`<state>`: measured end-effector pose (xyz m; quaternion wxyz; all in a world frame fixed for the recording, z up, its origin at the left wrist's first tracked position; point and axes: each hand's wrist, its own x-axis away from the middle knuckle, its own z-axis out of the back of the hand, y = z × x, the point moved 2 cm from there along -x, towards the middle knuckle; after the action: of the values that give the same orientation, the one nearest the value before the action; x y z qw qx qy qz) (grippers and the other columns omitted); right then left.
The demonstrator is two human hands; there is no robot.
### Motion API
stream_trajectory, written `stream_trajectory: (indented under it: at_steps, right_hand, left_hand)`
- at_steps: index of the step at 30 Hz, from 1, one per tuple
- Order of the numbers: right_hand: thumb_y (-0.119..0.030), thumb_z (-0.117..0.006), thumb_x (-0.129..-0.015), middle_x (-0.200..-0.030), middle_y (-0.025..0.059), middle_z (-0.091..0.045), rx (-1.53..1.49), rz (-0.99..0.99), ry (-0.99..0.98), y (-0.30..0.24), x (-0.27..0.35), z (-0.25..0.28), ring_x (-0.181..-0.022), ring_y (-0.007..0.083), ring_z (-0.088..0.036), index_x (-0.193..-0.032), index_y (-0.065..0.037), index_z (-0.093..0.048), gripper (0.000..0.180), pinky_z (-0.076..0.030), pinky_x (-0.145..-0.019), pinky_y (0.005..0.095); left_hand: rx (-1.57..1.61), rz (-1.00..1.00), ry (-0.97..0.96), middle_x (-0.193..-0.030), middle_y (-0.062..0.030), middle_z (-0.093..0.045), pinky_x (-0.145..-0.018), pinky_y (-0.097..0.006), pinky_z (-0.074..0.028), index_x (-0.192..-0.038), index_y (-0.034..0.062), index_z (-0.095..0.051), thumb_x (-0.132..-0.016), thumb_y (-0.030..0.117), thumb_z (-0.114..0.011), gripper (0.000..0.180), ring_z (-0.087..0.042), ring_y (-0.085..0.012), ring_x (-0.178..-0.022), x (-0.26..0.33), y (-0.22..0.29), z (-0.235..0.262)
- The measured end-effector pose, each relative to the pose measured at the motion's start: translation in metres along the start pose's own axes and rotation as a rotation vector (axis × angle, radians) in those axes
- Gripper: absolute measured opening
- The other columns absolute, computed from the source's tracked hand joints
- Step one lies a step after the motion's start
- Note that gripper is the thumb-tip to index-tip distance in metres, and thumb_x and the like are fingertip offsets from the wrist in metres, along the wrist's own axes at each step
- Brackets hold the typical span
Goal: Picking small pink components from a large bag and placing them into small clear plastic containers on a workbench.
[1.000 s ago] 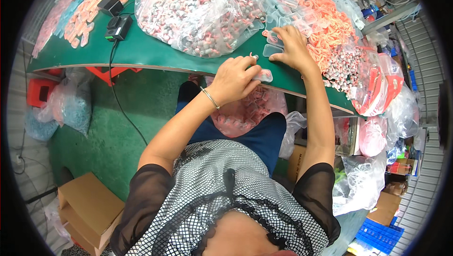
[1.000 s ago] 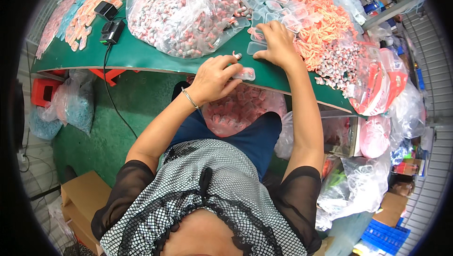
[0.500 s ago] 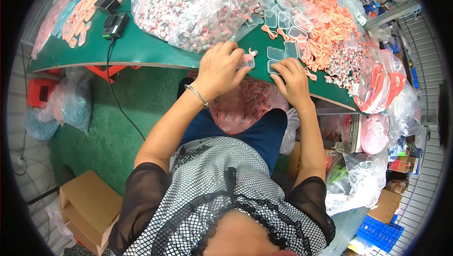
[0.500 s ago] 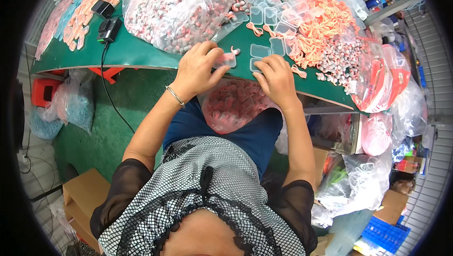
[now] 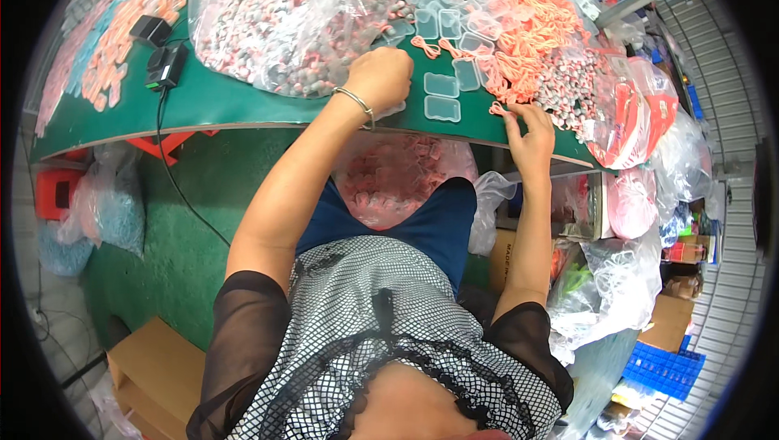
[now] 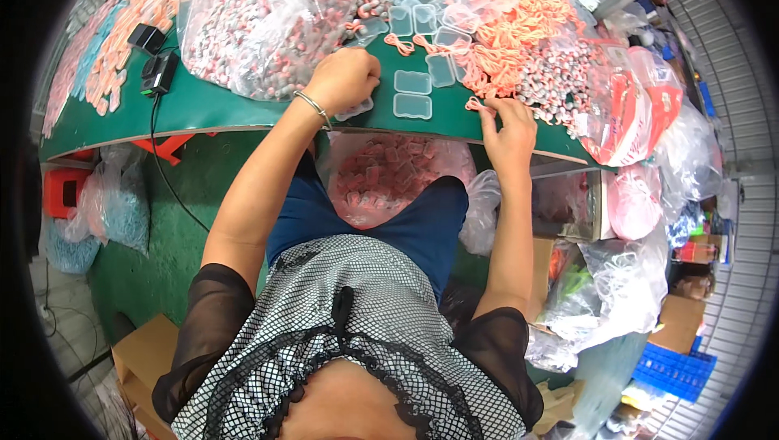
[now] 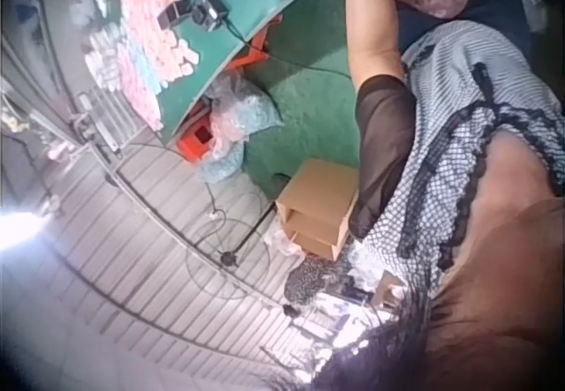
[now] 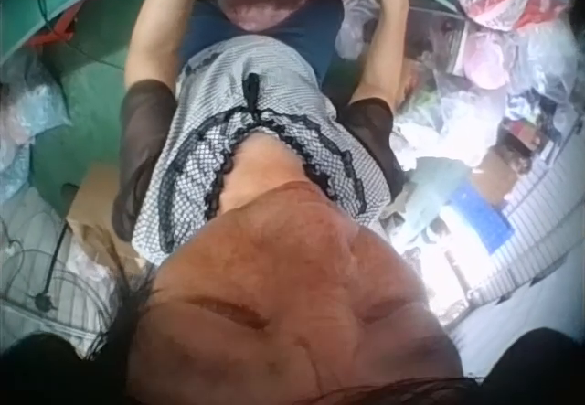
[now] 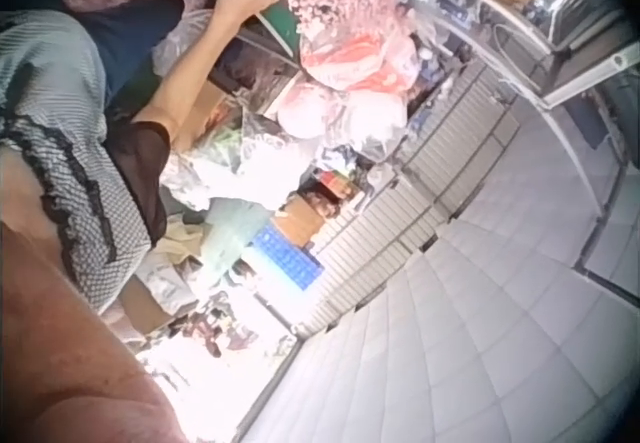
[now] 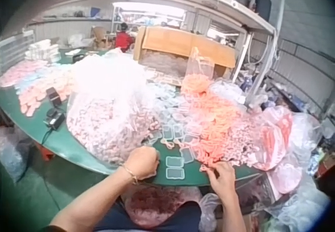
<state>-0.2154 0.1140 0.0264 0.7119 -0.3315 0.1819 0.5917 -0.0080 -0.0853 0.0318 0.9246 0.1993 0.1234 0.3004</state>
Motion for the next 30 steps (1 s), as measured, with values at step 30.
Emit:
stream_trajectory:
  at_steps: [30]
  right_hand:
    - [-0.007, -0.074, -0.075, -0.079, 0.0044, -0.066, -0.311, -0.247, 0.077, -0.038, -0.001, -0.009, -0.063, 0.0222, -0.060, -0.086, -0.008, -0.068, 0.013, -0.045, -0.061, 0.0330]
  left_hand:
    - [0.425, -0.265, 0.131, -0.085, -0.0135, -0.068, -0.068, -0.037, -0.053, -0.090, 0.0044, -0.067, -0.076, 0.007, -0.071, 0.015, -0.067, -0.0287, -0.075, 0.011, 0.017, -0.003]
